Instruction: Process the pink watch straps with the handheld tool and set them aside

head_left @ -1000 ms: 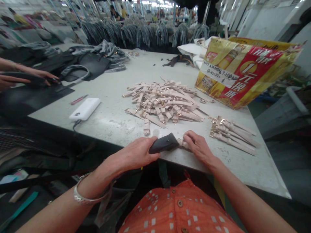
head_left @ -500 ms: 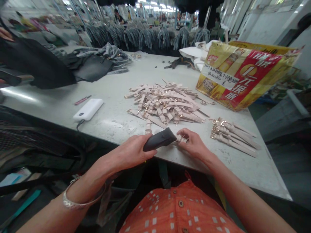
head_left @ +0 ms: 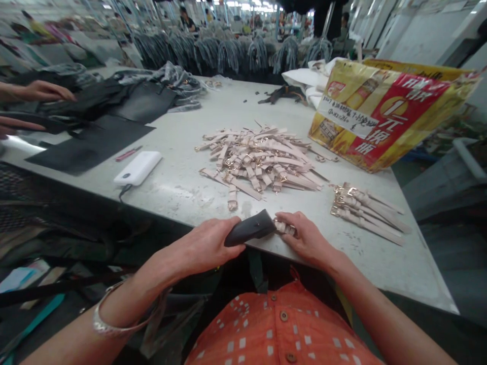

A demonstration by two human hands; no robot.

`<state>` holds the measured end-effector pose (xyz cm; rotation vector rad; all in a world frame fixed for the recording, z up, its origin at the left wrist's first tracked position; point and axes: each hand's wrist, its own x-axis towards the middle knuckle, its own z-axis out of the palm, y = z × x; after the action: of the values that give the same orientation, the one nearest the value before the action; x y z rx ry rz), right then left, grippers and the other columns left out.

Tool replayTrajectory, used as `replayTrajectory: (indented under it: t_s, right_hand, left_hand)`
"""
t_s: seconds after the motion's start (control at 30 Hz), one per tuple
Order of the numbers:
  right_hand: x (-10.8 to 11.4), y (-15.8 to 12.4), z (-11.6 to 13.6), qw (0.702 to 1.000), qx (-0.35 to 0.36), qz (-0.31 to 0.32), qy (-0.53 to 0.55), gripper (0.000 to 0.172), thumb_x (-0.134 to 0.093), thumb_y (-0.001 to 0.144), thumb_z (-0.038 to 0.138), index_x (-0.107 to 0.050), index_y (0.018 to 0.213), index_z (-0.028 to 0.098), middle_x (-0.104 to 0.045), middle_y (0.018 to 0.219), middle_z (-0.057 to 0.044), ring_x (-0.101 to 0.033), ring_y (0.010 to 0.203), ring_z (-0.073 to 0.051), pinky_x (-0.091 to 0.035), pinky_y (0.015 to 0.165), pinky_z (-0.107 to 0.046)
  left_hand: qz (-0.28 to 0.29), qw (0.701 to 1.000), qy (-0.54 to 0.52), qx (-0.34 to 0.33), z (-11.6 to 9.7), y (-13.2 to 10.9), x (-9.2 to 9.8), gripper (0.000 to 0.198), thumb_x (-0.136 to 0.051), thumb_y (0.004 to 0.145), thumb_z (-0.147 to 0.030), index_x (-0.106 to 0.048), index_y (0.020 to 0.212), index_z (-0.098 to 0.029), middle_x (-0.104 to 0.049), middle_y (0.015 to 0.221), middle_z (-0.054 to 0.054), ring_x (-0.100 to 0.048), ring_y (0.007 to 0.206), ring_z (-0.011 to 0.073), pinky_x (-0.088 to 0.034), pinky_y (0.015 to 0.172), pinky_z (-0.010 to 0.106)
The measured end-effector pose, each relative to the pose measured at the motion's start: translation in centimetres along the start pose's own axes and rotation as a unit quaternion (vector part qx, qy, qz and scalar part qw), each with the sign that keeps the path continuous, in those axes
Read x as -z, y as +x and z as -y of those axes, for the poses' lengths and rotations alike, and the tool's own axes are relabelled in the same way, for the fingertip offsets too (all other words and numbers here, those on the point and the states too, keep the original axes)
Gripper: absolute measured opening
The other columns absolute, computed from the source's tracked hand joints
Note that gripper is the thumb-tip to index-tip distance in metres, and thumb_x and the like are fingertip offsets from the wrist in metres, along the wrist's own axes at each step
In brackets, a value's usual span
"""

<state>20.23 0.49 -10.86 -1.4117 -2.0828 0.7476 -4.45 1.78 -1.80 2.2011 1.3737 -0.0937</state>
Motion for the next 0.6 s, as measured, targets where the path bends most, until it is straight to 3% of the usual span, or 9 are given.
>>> replayTrajectory:
  t_s: [0.23,0.43,0.6]
  right_hand:
    - [-0.2,-0.3,-0.5,0.999,0.032,-0.040,0.014,0.049,-0.055,0.074,0.011,-0.049,0.121,0.023,-0.057,0.103,-0.007,-0.049,0.097,-0.021,-0.041,0.084,-0.036]
    - [0.2,-0.6,-0.7,0.996,0.018,-0.083,-0.011,0.032,-0.058,0.074,0.016,-0.058,0.105,0.021,-0.062,0.093,-0.006,-0.051,0.087,-0.021,-0.042,0.077,-0.034]
    - [0.2,-0.7,-0.7,0.996,0.016,-0.092,-0.002,0.035,-0.060,0.074,0.015,-0.058,0.108,0.021,-0.063,0.091,-0.005,-0.052,0.085,-0.020,-0.042,0.075,-0.032]
  left_hand:
    - [0.019,1.000,0.007,-0.008,-0.9,0.8,-0.1,0.023,-0.049,0.075,-0.038,-0.055,0.089,-0.020,-0.061,0.073,0.002,-0.055,0.062,0.0143,-0.034,0.054,0.024]
    - [0.029,0.999,0.027,-0.020,-1.1,1.3,-0.2,0.023,-0.048,0.076,-0.039,-0.055,0.089,-0.022,-0.061,0.076,0.002,-0.056,0.065,0.0152,-0.034,0.055,0.024]
    - [0.030,0.999,0.035,-0.019,-0.8,1.8,0.1,0.021,-0.048,0.076,-0.040,-0.055,0.087,-0.023,-0.061,0.075,0.002,-0.056,0.067,0.0159,-0.034,0.055,0.024]
